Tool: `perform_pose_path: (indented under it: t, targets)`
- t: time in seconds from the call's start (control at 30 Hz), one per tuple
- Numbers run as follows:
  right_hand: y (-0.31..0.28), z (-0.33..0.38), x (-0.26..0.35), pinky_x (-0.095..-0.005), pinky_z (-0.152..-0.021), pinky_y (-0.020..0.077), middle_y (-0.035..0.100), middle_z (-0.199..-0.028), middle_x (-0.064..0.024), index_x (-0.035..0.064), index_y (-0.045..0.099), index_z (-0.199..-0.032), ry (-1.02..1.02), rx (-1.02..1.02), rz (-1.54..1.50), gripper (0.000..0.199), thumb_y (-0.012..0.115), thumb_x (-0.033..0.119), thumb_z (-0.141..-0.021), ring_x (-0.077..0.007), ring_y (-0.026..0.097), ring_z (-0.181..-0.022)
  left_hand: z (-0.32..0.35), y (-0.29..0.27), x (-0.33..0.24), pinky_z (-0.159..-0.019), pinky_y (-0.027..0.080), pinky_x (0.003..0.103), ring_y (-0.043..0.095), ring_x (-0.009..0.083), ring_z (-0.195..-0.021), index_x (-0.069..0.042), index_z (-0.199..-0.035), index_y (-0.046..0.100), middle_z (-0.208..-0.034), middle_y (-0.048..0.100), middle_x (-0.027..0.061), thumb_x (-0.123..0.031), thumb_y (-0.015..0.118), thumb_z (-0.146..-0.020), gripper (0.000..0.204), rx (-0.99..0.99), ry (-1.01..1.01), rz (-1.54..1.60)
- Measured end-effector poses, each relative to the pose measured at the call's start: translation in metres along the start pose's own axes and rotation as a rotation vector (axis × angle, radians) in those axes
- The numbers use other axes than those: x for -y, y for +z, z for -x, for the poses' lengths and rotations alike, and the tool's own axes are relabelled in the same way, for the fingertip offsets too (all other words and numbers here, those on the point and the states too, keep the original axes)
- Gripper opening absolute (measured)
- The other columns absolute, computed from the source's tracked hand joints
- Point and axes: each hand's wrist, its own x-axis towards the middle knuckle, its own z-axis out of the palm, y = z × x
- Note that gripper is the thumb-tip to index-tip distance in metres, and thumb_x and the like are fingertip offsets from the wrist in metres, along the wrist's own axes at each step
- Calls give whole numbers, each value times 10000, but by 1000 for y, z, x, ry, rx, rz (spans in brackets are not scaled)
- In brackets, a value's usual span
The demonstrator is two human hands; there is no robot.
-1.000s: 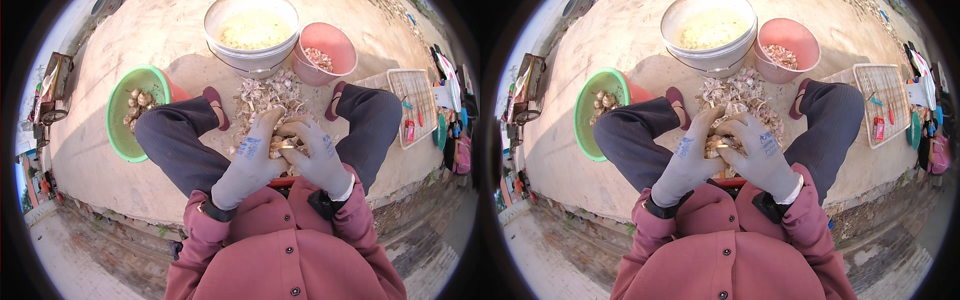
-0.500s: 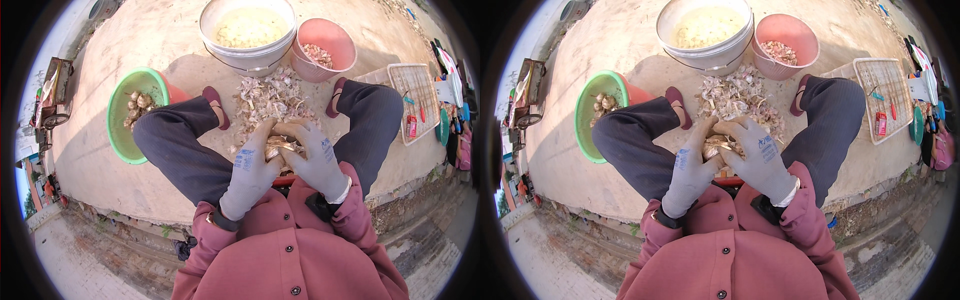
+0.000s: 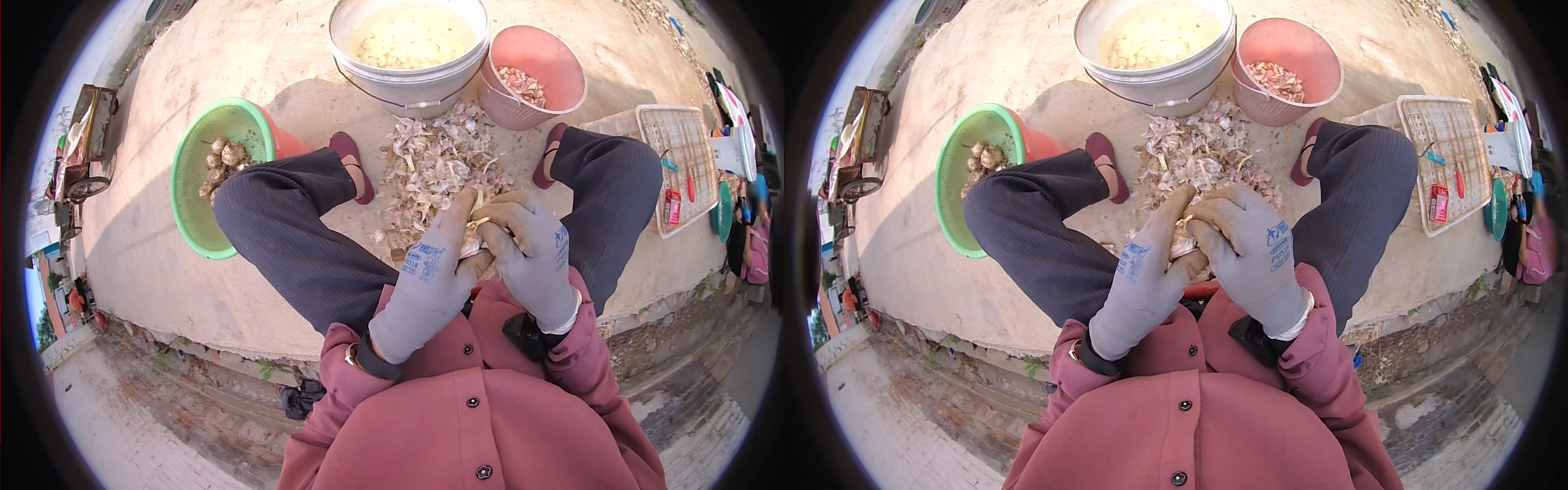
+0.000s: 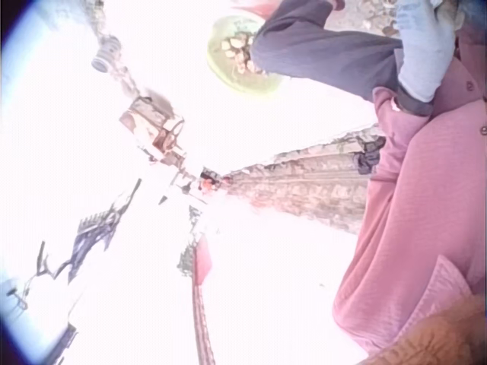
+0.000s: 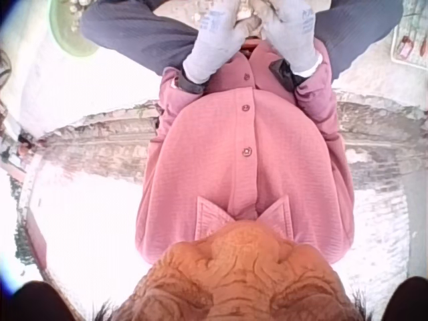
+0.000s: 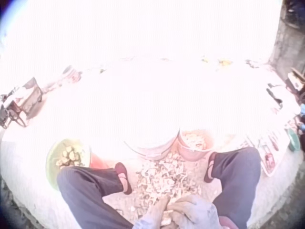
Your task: The recorder is sitting outdoors on a paved area peeling garlic cloves from bulbs and placing them into a bucket.
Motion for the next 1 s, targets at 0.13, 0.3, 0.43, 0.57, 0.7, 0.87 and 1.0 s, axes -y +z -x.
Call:
perform_pose_path:
  t: [0.13, 0.3, 0.43, 0.57, 0.7, 0.87, 1.0]
  targets:
    - [0, 2, 3, -321, -680, 497, 641, -902, -99, 44, 697, -962, 128, 14, -175, 107, 652, 45, -864, -247, 620, -761, 2, 1, 0, -1133, 366, 417, 435, 402, -1390, 38, -1537, 264, -1515, 410, 271, -17, 703, -790, 869, -21, 80, -16]
    - [1, 5, 7, -279, -652, 463, 606, -834, -33, 7, 678, -974, 681, 22, -649, 106, 623, 86, -930, -114, 561, -722, 1, -3, -4, -1150, 349, 417, 392, 407, -1421, 58, -1545, 215, -1541, 358, 287, 21, 676, -796, 880, 36, 64, 32]
    - [4, 8, -3, -240, -644, 449, 613, -847, 4, -22, 677, -1003, 613, 27, -600, 181, 610, 141, -962, -48, 529, -747, 2, -1, -12, -1157, 335, 416, 372, 391, -1442, 64, -1551, 186, -1554, 346, 290, 22, 680, -774, 922, 20, 33, 65]
    - [3, 14, -9, -214, -638, 439, 631, -875, 9, -21, 684, -1040, 745, 85, -699, 209, 594, 157, -976, -31, 522, -747, 5, 1, -11, -1149, 345, 410, 409, 386, -1416, 43, -1535, 272, -1522, 401, 275, 21, 681, -761, 875, 72, 56, 133]
    - [8, 17, -10, -211, -642, 449, 630, -844, 9, -24, 673, -1086, 772, 50, -837, 223, 565, 146, -991, -44, 533, -726, 12, -7, -8, -1113, 379, 413, 469, 393, -1335, -22, -1409, 493, -1435, 465, 251, 36, 670, -759, 676, 138, -4, 82]
    - [21, 11, -7, -227, -651, 464, 638, -841, -7, -36, 672, -1082, 738, 18, -686, 246, 570, 167, -985, -58, 550, -738, 4, -9, -2, -1137, 348, 460, 354, 452, -1429, -68, -1297, 606, -1557, 329, 264, 73, 639, -717, 598, -20, 141, 8]
    - [32, 19, -23, -239, -669, 477, 661, -866, -23, -46, 675, -1092, 727, 67, -772, 272, 588, 183, -975, -67, 566, -756, -1, -11, -3, -1101, 403, 422, 462, 340, -1380, -56, -1308, 604, -1493, 440, 245, -131, 693, -829, 493, -49, 205, 90]
